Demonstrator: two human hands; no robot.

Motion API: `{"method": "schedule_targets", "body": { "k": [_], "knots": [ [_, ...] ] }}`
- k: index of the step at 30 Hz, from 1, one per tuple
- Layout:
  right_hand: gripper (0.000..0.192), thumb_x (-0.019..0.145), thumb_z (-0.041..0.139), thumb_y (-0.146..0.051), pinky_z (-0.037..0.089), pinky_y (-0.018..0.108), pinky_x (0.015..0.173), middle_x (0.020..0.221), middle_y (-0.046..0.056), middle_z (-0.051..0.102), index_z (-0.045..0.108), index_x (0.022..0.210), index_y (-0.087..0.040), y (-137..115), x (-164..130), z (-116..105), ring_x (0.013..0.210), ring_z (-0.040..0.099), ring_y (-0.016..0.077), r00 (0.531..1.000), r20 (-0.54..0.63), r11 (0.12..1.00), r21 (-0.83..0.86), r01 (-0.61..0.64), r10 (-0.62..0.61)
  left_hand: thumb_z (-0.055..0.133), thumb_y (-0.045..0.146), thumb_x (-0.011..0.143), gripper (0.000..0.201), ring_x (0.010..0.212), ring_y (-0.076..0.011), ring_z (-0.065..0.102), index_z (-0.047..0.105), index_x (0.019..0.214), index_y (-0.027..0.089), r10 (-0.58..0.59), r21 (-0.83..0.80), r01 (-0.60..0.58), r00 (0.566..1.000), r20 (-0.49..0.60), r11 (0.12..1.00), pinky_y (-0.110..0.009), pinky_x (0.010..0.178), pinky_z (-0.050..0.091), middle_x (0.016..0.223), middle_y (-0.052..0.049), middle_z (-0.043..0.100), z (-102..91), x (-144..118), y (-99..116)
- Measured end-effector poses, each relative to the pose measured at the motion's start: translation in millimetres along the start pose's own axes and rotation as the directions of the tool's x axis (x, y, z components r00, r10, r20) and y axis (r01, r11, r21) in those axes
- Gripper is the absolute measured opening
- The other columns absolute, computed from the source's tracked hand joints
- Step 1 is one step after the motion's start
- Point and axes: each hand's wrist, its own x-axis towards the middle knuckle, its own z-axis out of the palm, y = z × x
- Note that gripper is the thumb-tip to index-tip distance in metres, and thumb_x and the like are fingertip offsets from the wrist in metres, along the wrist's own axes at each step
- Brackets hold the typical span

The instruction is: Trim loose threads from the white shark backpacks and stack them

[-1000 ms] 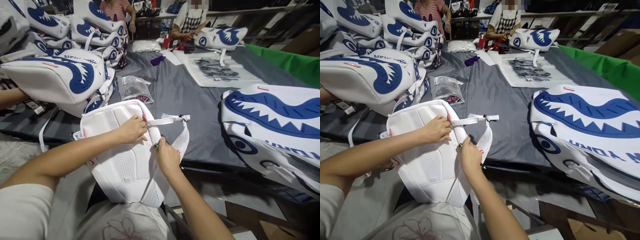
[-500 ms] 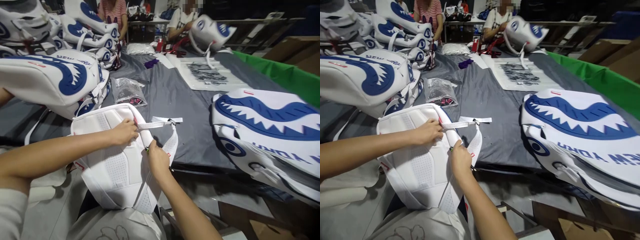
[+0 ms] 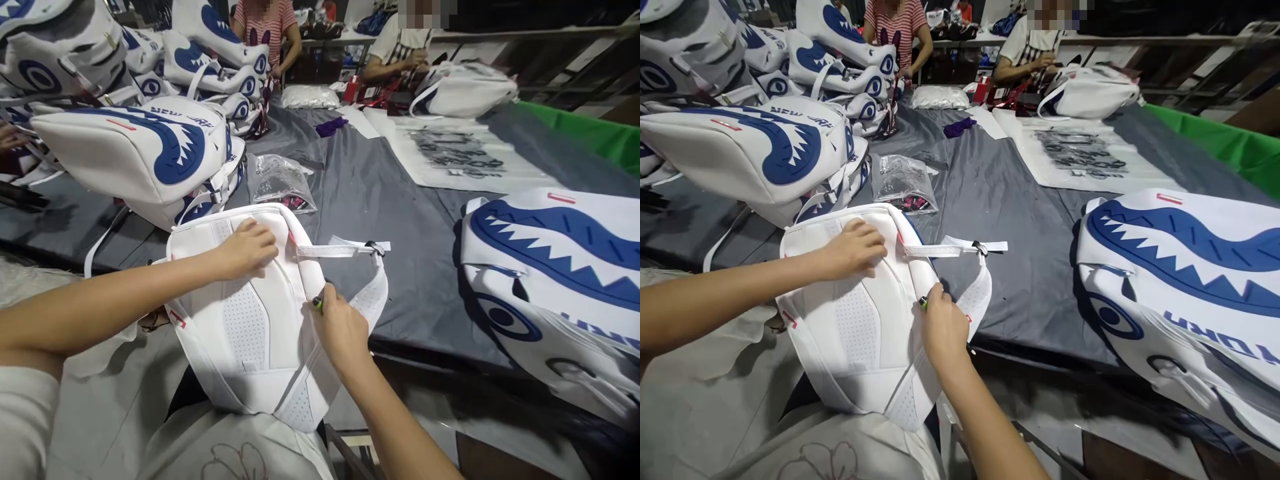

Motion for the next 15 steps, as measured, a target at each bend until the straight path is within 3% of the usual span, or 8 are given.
{"method": "schedule_targets", "body": {
  "k": [3, 5, 9, 12, 15],
  "knots": [
    [0.014, 0.101, 0.049, -0.024, 0.026, 0.029, 0.053, 0.095, 0.010, 0.069, 0.059, 0.105, -0.016, -1.3, -0.1, -4.0, 0.074, 0.068, 0.0192, 0.983, -0.156, 0.994, -0.064, 0.086, -0.095, 0.063, 0.032, 0.093, 0.010, 0.106, -0.0224, 0.054, 0.064, 0.094, 0.022, -0.021, 0.016, 0.024, 0.987, -0.161, 1.000, -0.046, 0.108, 0.024, 0.102, -0.003, 0.070, 11.5, -17.7, -3.0],
    [0.021, 0.101, 0.042, -0.016, 0.027, 0.029, 0.055, 0.095, 0.009, 0.068, 0.063, 0.103, -0.018, -5.1, 7.5, -9.4, 0.081, 0.067, 0.0193, 0.955, -0.187, 0.971, -0.104, 0.215, -0.231, 0.051, 0.027, 0.098, 0.015, 0.107, -0.0195, 0.055, 0.065, 0.092, 0.024, -0.026, -0.006, 0.025, 0.974, -0.224, 1.000, -0.045, 0.112, 0.023, 0.101, -0.001, 0.071, 21.9, -24.4, -0.4],
    [0.032, 0.100, 0.039, -0.013, 0.027, 0.030, 0.055, 0.100, 0.009, 0.069, 0.062, 0.120, -0.020, -18.4, 34.7, -26.8, 0.082, 0.066, 0.0200, 0.884, -0.016, 0.875, -0.150, 0.460, -0.467, 0.045, 0.026, 0.101, 0.023, 0.110, -0.0166, 0.057, 0.066, 0.093, 0.027, -0.054, -0.090, 0.034, 0.974, -0.220, 0.995, -0.045, 0.116, 0.025, 0.102, 0.000, 0.072, 35.9, -28.3, 3.3],
    [0.029, 0.100, 0.040, -0.013, 0.028, 0.030, 0.056, 0.101, 0.009, 0.071, 0.063, 0.116, -0.020, -27.5, 52.3, -38.8, 0.080, 0.068, 0.0204, 0.861, 0.102, 0.847, -0.156, 0.508, -0.497, 0.044, 0.026, 0.101, 0.025, 0.109, -0.0161, 0.059, 0.067, 0.093, 0.027, -0.043, -0.111, 0.019, 0.975, -0.219, 0.994, -0.045, 0.117, 0.028, 0.102, 0.000, 0.072, 39.6, -28.7, 1.1],
    [0.023, 0.099, 0.045, -0.016, 0.031, 0.029, 0.060, 0.102, 0.007, 0.073, 0.064, 0.111, -0.023, -33.7, 63.8, -43.3, 0.087, 0.069, 0.0214, 0.849, 0.139, 0.840, -0.135, 0.526, -0.509, 0.043, 0.021, 0.100, 0.025, 0.110, -0.0156, 0.058, 0.066, 0.092, 0.026, -0.007, -0.053, -0.007, 0.962, -0.272, 0.999, -0.044, 0.118, 0.028, 0.101, 0.001, 0.072, 43.4, -29.0, -1.6]
  ]
}}
